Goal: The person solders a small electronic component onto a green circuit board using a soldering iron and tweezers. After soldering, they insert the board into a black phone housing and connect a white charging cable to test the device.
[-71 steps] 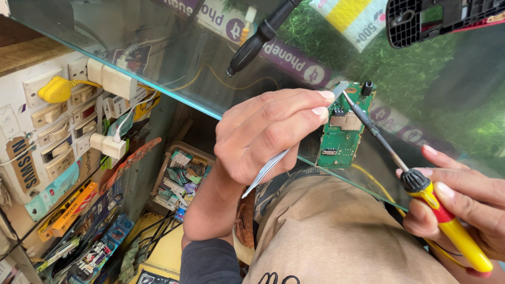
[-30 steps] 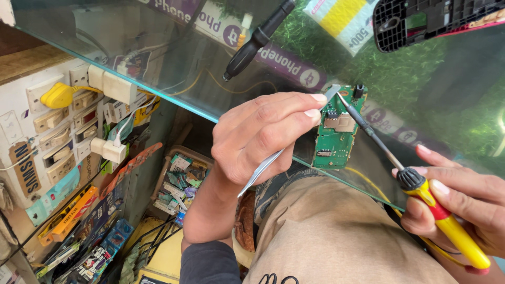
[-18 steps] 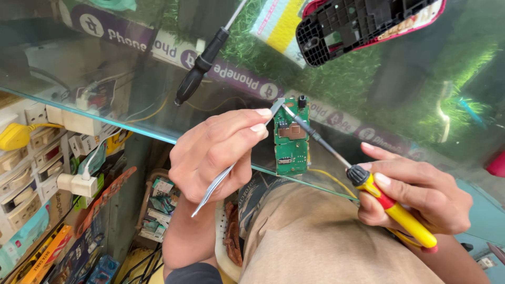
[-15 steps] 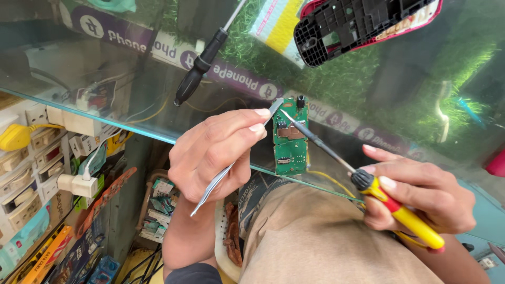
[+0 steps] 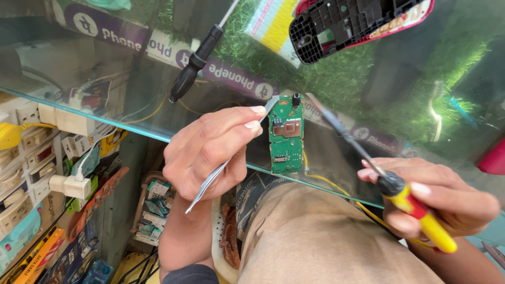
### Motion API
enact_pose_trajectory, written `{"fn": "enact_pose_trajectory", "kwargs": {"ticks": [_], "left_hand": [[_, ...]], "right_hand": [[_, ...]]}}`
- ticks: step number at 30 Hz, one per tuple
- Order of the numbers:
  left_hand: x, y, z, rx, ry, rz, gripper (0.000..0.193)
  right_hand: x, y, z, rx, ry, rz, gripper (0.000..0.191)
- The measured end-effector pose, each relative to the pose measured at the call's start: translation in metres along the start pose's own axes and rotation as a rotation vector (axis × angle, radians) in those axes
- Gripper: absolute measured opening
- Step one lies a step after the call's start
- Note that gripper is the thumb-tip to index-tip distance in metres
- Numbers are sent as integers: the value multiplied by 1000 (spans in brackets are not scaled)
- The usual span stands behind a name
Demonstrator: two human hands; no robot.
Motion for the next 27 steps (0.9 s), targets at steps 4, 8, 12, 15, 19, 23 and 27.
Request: {"fn": "enact_pose_trajectory", "kwargs": {"ticks": [4, 8, 12, 15, 19, 23, 27], "left_hand": [[-1, 1, -1, 7, -32, 37, 25], [-6, 1, -1, 5, -70, 79, 29], [-8, 1, 5, 3, -67, 87, 30], [-10, 2, 9, -21, -61, 82, 32], [-12, 2, 11, -29, -58, 99, 32], [-13, 2, 11, -42, -67, 109, 32], [-13, 2, 12, -42, -65, 106, 31]], "right_hand": [[5, 0, -3, -13, 144, 153, 52], [11, -3, -21, -140, 149, 186, 59], [17, -6, -23, -320, 345, 215, 57], [18, -8, -18, -322, 382, 273, 53], [9, -15, -23, -446, 275, 220, 48], [3, -24, -30, -441, 233, 239, 42], [4, -25, -29, -423, 210, 210, 43]]}}
Point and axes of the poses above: each hand's wrist, its own z-axis away from the middle knuckle, its own y-axis out of the back of the hand, x = y × z, the point moved 4 cm from there along -z, towards the middle knuckle, and after that the axes turned 2 degrees about -z, right-handed, at the moved point
